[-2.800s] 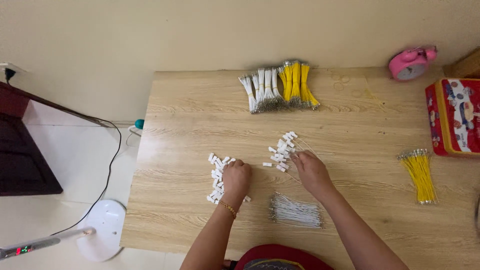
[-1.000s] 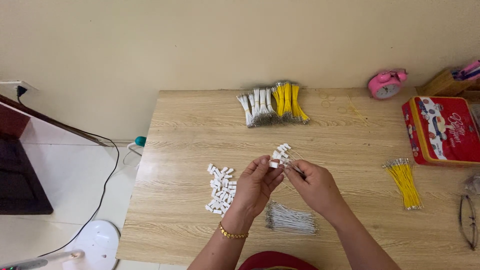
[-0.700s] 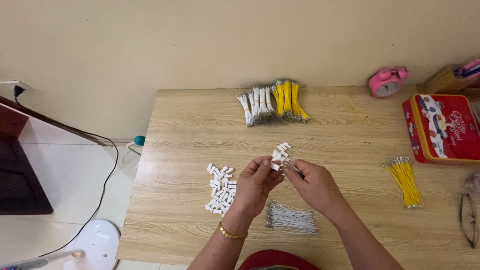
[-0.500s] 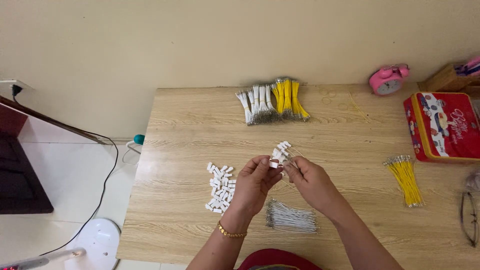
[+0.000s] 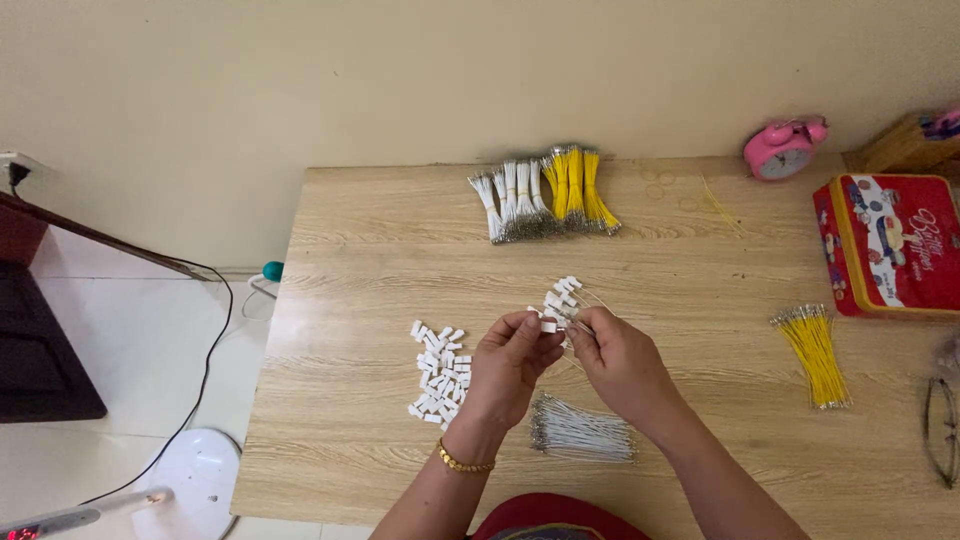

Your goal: Assembling small white plastic components onto thin silver wires at a desk.

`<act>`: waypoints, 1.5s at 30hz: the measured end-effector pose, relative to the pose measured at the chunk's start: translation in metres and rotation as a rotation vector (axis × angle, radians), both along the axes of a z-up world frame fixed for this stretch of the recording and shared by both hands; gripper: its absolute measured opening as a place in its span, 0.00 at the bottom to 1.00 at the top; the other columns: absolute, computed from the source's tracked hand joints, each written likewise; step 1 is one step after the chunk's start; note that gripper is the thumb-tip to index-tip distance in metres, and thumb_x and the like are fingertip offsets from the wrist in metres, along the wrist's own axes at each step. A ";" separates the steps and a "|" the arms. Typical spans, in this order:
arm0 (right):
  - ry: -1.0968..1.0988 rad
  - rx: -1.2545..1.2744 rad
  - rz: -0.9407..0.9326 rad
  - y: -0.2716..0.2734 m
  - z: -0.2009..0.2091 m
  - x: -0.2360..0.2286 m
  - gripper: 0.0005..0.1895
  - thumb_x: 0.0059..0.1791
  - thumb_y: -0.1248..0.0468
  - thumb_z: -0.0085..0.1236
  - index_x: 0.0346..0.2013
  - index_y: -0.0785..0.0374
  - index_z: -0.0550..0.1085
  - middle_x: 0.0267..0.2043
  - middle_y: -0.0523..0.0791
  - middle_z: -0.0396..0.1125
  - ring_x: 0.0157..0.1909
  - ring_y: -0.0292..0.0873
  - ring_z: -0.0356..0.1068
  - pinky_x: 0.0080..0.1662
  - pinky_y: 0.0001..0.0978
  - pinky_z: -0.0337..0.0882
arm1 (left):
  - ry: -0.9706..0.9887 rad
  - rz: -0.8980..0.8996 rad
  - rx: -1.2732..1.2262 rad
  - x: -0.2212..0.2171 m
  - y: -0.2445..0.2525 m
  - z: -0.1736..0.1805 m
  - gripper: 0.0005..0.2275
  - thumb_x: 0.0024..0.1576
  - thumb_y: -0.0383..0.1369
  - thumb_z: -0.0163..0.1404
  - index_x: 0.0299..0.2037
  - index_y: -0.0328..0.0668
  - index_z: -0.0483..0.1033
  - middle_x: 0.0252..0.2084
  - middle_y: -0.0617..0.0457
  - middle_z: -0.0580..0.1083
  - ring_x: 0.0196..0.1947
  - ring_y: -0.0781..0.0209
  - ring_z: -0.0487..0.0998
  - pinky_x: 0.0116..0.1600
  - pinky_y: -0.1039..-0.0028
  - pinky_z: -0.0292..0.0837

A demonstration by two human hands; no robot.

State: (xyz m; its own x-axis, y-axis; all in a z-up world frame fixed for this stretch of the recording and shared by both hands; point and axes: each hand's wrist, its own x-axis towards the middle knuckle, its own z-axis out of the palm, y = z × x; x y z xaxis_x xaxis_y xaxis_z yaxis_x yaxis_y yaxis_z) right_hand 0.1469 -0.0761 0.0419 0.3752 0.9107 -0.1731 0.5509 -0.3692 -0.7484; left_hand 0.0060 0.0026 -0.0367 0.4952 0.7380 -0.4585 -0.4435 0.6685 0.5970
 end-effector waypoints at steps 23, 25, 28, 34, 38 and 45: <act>-0.040 -0.099 0.072 0.009 -0.045 -0.001 0.09 0.54 0.59 0.47 0.41 0.58 0.74 0.29 0.53 0.75 0.40 0.60 0.76 0.44 0.54 0.73 | 0.087 0.030 -0.061 0.003 -0.005 -0.060 0.06 0.61 0.29 0.56 0.45 0.40 0.75 0.41 0.44 0.81 0.40 0.50 0.85 0.49 0.60 0.84; -0.041 -0.100 0.064 0.010 -0.049 -0.002 0.10 0.55 0.58 0.48 0.41 0.58 0.74 0.29 0.53 0.75 0.40 0.59 0.76 0.44 0.54 0.73 | 0.095 0.036 -0.073 0.003 -0.007 -0.060 0.05 0.62 0.29 0.55 0.45 0.40 0.74 0.41 0.45 0.81 0.40 0.51 0.85 0.48 0.61 0.84; -0.071 -0.086 0.096 0.009 -0.067 0.000 0.09 0.54 0.61 0.48 0.38 0.61 0.74 0.28 0.54 0.75 0.39 0.62 0.76 0.43 0.57 0.72 | 0.100 0.048 -0.094 0.002 -0.013 -0.067 0.04 0.62 0.30 0.55 0.43 0.40 0.74 0.40 0.46 0.81 0.40 0.51 0.85 0.49 0.61 0.84; -0.041 -0.114 0.134 0.006 -0.132 0.009 0.09 0.53 0.59 0.50 0.41 0.59 0.75 0.32 0.55 0.75 0.44 0.62 0.76 0.46 0.57 0.72 | 0.439 -0.162 0.198 -0.019 0.017 -0.096 0.12 0.59 0.33 0.60 0.48 0.34 0.78 0.42 0.44 0.79 0.41 0.55 0.81 0.49 0.65 0.81; 0.009 -0.010 0.078 0.005 -0.146 0.018 0.10 0.53 0.64 0.49 0.40 0.66 0.76 0.37 0.61 0.74 0.47 0.66 0.74 0.48 0.57 0.72 | 1.468 -0.322 1.084 -0.063 0.074 -0.167 0.12 0.55 0.38 0.55 0.49 0.64 0.82 0.42 0.53 0.77 0.42 0.44 0.81 0.44 0.55 0.78; 0.035 0.055 -0.037 0.013 -0.139 0.032 0.11 0.53 0.64 0.54 0.46 0.60 0.81 0.44 0.53 0.76 0.46 0.57 0.77 0.50 0.44 0.74 | 1.845 -0.390 1.202 -0.082 0.089 -0.167 0.09 0.52 0.49 0.53 0.36 0.70 0.85 0.41 0.65 0.76 0.48 0.60 0.75 0.54 0.65 0.71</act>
State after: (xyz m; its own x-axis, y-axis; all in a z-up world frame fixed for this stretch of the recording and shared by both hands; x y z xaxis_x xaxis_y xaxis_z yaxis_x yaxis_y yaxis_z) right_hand 0.1791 -0.0634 -0.0966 0.4033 0.9048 -0.1366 0.5111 -0.3466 -0.7866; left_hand -0.0761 0.0911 -0.2040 0.3283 0.9446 0.0042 0.9347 -0.3255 0.1428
